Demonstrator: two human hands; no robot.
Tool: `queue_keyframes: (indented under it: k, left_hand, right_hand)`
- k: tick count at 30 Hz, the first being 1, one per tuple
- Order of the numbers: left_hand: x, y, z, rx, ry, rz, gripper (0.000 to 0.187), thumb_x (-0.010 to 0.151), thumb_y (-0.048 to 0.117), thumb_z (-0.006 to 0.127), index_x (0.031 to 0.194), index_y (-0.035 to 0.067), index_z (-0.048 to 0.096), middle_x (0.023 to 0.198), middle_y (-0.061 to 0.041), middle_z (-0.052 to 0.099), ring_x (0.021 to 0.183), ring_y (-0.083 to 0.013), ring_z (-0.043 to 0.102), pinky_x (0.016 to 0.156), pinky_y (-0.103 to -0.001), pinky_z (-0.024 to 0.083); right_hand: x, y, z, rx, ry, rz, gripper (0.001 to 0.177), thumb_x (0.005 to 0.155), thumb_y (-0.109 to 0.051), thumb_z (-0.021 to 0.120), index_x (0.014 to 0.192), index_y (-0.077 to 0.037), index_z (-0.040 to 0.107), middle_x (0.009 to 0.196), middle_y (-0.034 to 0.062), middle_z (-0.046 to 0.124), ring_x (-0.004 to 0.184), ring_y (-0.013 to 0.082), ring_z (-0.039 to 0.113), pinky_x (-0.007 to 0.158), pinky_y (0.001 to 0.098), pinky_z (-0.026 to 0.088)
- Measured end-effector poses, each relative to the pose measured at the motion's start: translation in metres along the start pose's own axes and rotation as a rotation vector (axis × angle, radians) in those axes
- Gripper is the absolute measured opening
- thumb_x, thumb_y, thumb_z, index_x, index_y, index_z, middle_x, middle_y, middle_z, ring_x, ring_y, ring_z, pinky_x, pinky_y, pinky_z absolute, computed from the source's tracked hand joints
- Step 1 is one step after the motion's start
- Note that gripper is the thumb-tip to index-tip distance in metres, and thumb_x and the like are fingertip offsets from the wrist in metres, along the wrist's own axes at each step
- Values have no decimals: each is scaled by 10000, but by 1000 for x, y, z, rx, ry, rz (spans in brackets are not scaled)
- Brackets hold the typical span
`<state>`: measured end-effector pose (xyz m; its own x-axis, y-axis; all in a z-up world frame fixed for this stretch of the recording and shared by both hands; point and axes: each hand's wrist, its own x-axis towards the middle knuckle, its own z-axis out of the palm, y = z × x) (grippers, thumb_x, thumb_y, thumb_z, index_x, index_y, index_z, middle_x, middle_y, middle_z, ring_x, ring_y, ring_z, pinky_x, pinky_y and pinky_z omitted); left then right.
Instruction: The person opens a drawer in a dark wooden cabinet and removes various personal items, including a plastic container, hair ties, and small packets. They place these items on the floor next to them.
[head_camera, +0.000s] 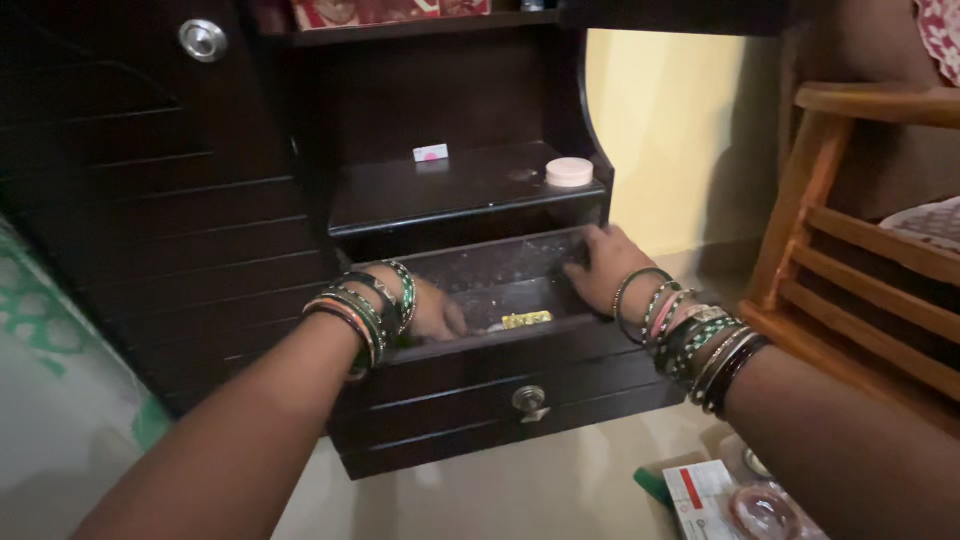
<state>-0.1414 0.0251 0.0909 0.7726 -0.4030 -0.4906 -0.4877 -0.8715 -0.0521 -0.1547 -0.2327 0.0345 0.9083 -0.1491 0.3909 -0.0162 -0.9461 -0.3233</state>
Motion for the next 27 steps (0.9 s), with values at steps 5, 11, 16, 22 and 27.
queue_keyframes:
  k: [5,11,16,22,27]
  left_hand:
    - [7,8,2,58,-12,-50,499,943,349,583,1441,325,573,1482,-28,588,1341,-288,579,1108,-497,474]
    - [37,-3,25,61,57,-19,514,907,380,630,1408,273,579,1430,-56,604,1296,-289,597,1077,-485,492]
    - [51,-16,34,56,69,-37,540,878,406,670,1380,229,583,1386,-78,617,1259,-290,611,1051,-475,506]
    - [30,-24,30,45,46,-72,582,842,437,717,1346,177,589,1334,-106,633,1215,-292,629,1020,-463,524]
    - [17,-23,26,50,15,-88,626,812,463,756,1318,134,593,1291,-128,647,1178,-293,643,994,-453,539]
  right_hand:
    - [5,17,19,-110,-260,88,534,928,-497,627,1311,-124,636,1258,198,695,1201,362,660,1051,454,508]
    - [0,17,14,-111,-279,103,577,908,-572,586,1345,-198,629,1243,143,725,1188,339,676,1042,446,515]
    - [-6,15,12,-125,-284,107,592,915,-604,555,1342,-201,634,1241,149,726,1190,336,678,1051,439,511]
    - [-6,9,10,-147,-298,134,581,930,-599,524,1351,-213,627,1236,149,729,1198,327,674,1059,443,501]
    - [-7,10,10,-142,-283,112,569,938,-589,529,1338,-200,643,1238,157,725,1192,330,676,1055,437,503]
